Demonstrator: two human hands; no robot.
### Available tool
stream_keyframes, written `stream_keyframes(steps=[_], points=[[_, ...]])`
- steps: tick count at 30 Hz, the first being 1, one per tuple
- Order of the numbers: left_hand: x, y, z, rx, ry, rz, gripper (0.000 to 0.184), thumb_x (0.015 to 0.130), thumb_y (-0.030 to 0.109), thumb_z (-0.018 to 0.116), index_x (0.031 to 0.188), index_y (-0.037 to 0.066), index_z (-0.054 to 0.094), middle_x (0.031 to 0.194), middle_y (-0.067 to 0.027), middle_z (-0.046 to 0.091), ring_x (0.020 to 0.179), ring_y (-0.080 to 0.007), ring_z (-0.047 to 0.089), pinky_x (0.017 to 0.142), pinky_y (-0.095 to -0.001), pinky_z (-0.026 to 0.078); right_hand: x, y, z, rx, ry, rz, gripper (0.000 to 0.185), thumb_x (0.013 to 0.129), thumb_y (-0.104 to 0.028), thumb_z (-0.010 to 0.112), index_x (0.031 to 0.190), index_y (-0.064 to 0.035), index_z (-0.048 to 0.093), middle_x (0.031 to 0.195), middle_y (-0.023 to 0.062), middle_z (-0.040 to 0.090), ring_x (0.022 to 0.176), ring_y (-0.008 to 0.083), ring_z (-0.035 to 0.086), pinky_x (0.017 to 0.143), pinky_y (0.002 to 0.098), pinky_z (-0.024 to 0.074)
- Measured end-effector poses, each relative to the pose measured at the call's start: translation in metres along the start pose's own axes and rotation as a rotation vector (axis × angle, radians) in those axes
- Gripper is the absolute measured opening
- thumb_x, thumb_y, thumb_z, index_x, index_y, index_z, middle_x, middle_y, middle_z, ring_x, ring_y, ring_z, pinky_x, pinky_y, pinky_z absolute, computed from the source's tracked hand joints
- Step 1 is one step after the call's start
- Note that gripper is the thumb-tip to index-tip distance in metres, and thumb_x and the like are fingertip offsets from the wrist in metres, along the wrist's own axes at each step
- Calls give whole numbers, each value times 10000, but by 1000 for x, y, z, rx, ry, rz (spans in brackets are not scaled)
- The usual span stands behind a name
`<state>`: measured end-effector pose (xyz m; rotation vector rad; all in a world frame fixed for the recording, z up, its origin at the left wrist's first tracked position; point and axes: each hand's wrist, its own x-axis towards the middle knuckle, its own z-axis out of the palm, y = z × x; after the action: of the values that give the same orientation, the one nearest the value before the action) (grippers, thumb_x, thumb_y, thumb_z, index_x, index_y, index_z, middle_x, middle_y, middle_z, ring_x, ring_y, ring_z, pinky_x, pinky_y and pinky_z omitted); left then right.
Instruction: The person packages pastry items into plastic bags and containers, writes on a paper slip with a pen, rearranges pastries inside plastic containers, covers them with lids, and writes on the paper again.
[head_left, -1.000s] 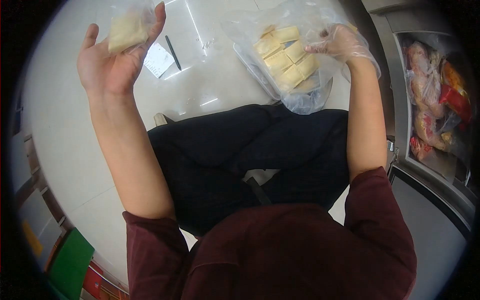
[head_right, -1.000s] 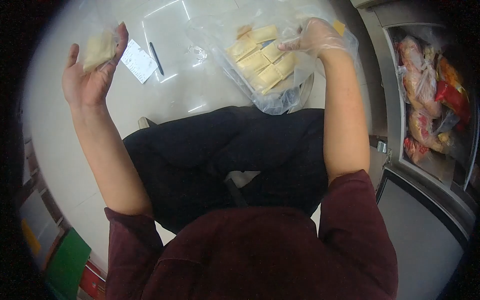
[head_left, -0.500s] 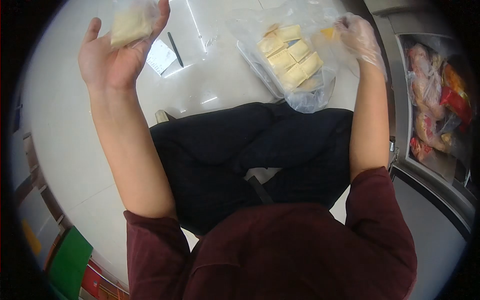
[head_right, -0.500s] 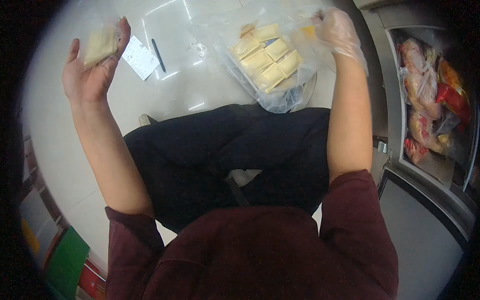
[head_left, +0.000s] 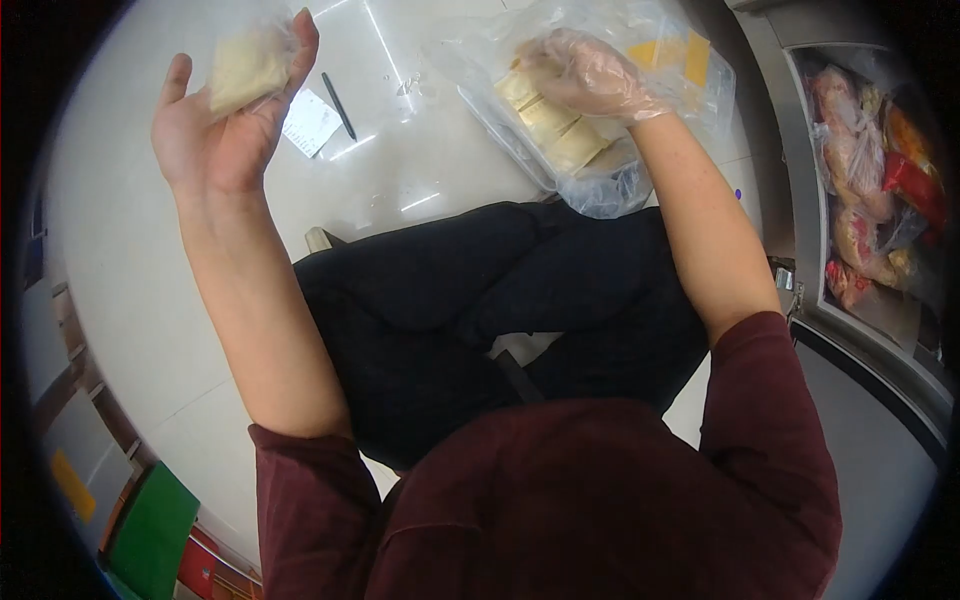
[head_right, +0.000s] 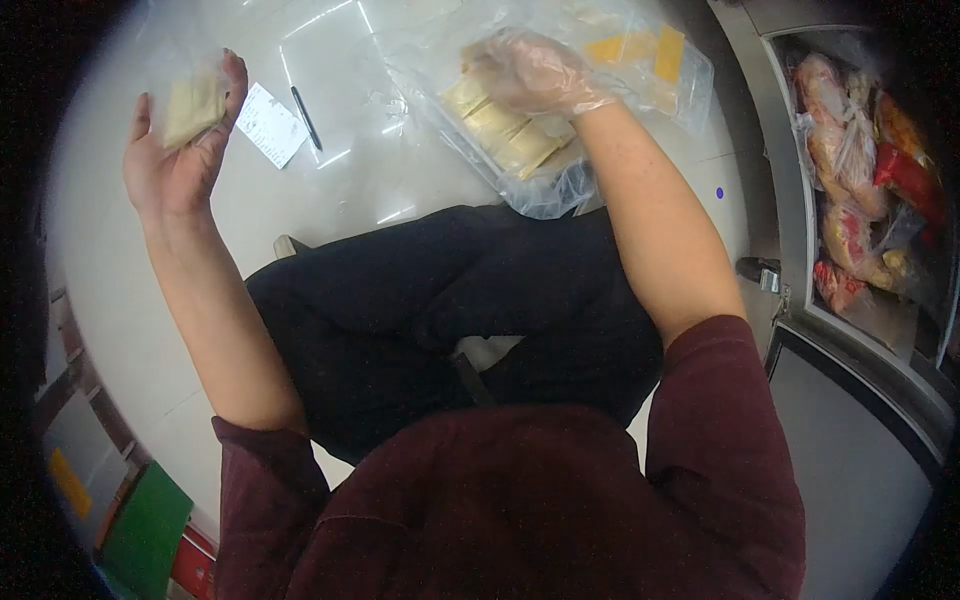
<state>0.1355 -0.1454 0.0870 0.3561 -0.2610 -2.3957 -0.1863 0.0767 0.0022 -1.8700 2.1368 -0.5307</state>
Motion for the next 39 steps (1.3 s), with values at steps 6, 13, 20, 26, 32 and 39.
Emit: stream_keyframes(steps=[6,13,20,26,32,39], points=[[1,-1,-2,-19,7,-6,620,1068,324,366,1561,2,169,1529,-295,267,1349,-500,365,1079,-690,405,-4,-4,12,-27,29,-164,195,900,-141,703,1078,-71,742,1090,120,715,1011,327,682,915,382,536],[-1,-2,-3,21,-10,25,607,1071,321,344,1557,0,171,1527,-298,271,1344,-500,368,1070,-691,413,10,-10,-20,29,-8,-104,163,935,-150,683,1047,-45,740,1078,127,722,962,303,693,851,371,542],[1,1,-5,10,-23,11,604,1074,329,335,1554,2,173,1531,-299,271,1344,-496,372,1073,-686,411,2,3,-7,-136,21,-157,213,876,-133,718,1075,-66,747,1080,144,721,963,305,698,862,390,554],[2,-3,-6,1,31,2,621,1070,343,352,1555,-4,176,1529,-299,278,1332,-497,384,1071,-683,409,6,3,13,-137,13,-142,221,869,-97,688,1078,-60,750,1097,160,718,977,355,682,861,411,551],[2,-1,-5,-12,49,32,623,1068,345,356,1555,1,175,1536,-293,272,1332,-499,380,1067,-687,411,8,13,5,-60,19,-93,253,876,-125,674,1111,-57,738,1111,165,716,1011,363,672,896,419,540],[1,-4,-4,-10,3,64,600,1064,319,354,1545,1,191,1522,-287,277,1330,-501,375,1058,-691,417,9,-22,-32,-156,-147,23,337,939,-302,550,1135,-88,721,1103,244,702,1061,417,666,937,515,514]])
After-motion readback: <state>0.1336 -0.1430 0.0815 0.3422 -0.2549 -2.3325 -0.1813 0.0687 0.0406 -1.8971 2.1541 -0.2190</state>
